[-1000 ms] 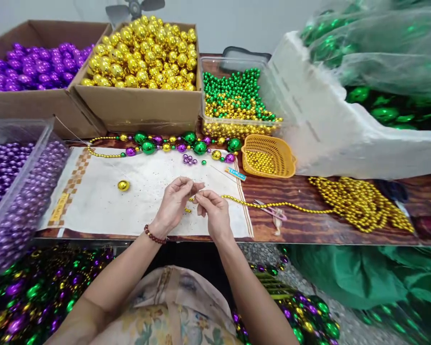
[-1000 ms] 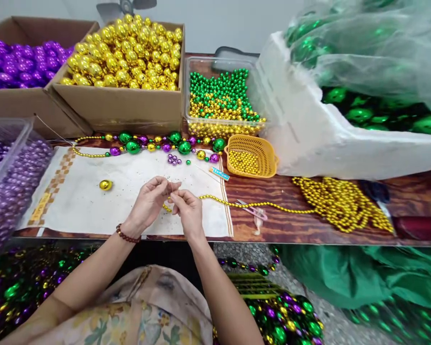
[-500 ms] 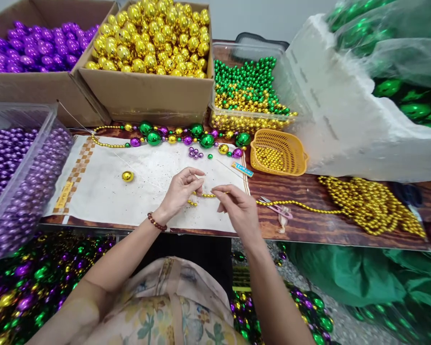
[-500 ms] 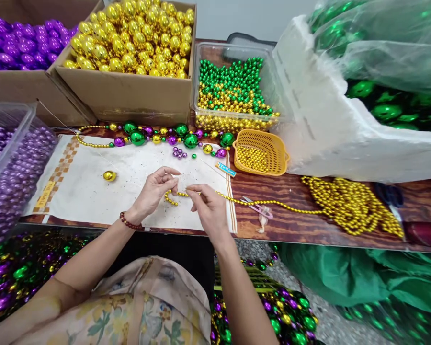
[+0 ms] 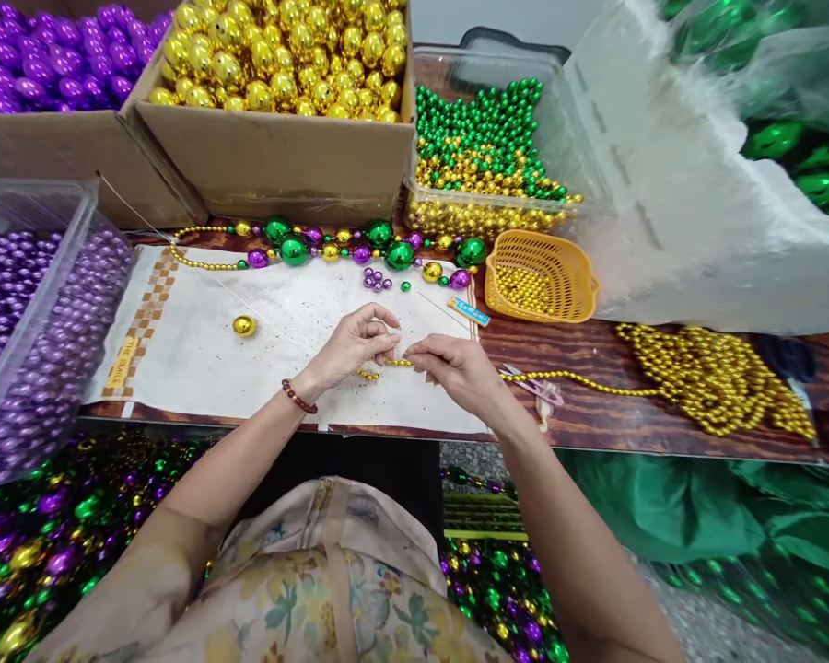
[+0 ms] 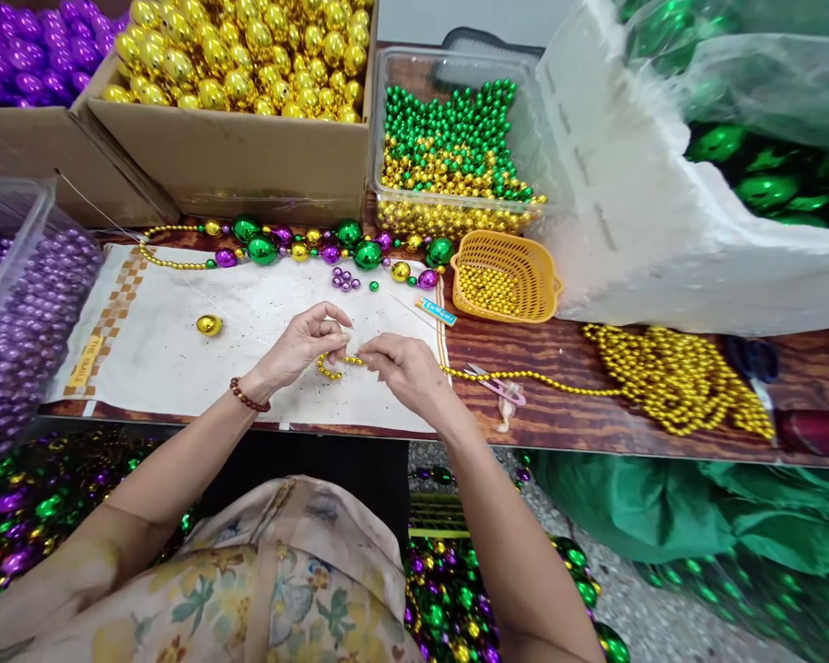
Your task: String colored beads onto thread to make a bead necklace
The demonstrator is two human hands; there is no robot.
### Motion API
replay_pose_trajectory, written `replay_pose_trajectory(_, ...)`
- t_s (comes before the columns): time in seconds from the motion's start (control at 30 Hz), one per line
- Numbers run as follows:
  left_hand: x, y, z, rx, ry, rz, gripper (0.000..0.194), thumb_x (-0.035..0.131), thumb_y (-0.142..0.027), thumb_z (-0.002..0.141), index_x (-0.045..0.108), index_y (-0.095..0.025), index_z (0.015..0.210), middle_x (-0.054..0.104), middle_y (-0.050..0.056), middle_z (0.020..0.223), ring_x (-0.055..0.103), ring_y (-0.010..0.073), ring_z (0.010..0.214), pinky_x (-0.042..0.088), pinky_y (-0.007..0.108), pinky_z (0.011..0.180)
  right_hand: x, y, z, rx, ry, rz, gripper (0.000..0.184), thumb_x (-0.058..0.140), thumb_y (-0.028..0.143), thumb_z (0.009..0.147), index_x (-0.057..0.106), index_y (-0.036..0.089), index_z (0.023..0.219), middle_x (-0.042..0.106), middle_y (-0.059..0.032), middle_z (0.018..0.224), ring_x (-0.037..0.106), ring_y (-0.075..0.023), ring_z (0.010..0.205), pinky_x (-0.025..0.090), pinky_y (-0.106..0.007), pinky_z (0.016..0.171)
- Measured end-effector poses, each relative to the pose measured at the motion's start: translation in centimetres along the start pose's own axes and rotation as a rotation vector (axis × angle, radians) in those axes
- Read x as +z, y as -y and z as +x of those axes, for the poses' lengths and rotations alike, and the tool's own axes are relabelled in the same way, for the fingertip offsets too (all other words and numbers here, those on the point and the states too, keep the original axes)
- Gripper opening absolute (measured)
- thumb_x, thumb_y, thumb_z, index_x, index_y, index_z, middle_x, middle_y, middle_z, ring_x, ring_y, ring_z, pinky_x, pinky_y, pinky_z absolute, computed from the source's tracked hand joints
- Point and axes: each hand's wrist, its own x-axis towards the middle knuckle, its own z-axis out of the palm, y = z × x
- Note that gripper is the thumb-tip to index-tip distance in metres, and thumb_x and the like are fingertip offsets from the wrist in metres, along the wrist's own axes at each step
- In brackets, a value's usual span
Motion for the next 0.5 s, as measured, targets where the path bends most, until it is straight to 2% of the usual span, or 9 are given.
replay_pose_trajectory(0.1, -0.5, 0.0, -0.1, 0.05, -0.03, -0.008, 0.028, 0.079, -0.038, 0.077, 0.063, -0.016, 0.085, 0.063, -0.001, 0.062, 0.057, 0.009, 0.057, 0.047, 0.022, 0.059, 0.8, 0.1, -0.6, 0.158, -0.028, 0.481, 0.025, 0.073, 0.044, 0.079, 0.071, 0.019, 0.081, 0.058, 0.0014, 0.061, 0.044, -0.0098, 0.048, 0.035, -0.024, 0.048)
replay_pose_trajectory(0.2, -0.2, 0.5, -0.5, 0.086, -0.088, -0.037, 0.027, 0.08, -0.038, 0.076, 0.066, -0.016, 0.078, 0.063, 0.0, 0.061, 0.057, 0.0098, 0.055, 0.047, 0.024, 0.058, 2.4, 0.3, -0.7, 0.146, -0.192, 0.842, 0.024, 0.079, 0.039, 0.074, 0.073, 0.021, 0.088, 0.05, 0.0041, 0.058, 0.036, -0.0077, 0.046, 0.031, -0.023, 0.046)
replay_pose_trajectory(0.27, 0.3, 1.1, -0.9, 0.101, -0.159, -0.048, 0.025, 0.079, -0.038, 0.077, 0.069, -0.016, 0.08, 0.063, -0.001, 0.061, 0.055, 0.0092, 0.051, 0.045, 0.023, 0.054, 3.5, 0.3, -0.3, 0.115, -0.248, 0.937, 0.027, 0.079, 0.036, 0.074, 0.076, 0.023, 0.097, 0.049, 0.0039, 0.061, 0.037, -0.0083, 0.049, 0.034, -0.023, 0.048)
replay_pose_trajectory(0.37, 0.9, 1.9, -1.3, 0.113, -0.25, -0.011, 0.022, 0.076, -0.038, 0.079, 0.075, -0.016, 0.086, 0.061, -0.001, 0.063, 0.044, 0.006, 0.046, 0.034, 0.022, 0.046, 4.7, -0.3, 0.3, 0.035, -0.284, 0.842, 0.032, 0.072, 0.034, 0.081, 0.075, 0.025, 0.112, 0.055, 0.002, 0.066, 0.047, -0.0107, 0.055, 0.044, -0.027, 0.055)
replay_pose_trajectory(0.5, 1.0, 2.3, -1.4, 0.183, -0.304, 0.118, 0.019, 0.075, -0.03, 0.079, 0.079, -0.019, 0.094, 0.058, 0.0, 0.071, 0.045, 0.0079, 0.059, 0.035, 0.024, 0.054, 5.0, -1.1, 0.5, -0.103, -0.292, 0.377, 0.037, 0.058, 0.03, 0.093, 0.07, 0.027, 0.128, 0.063, 0.0002, 0.076, 0.056, -0.0125, 0.063, 0.053, -0.03, 0.066)
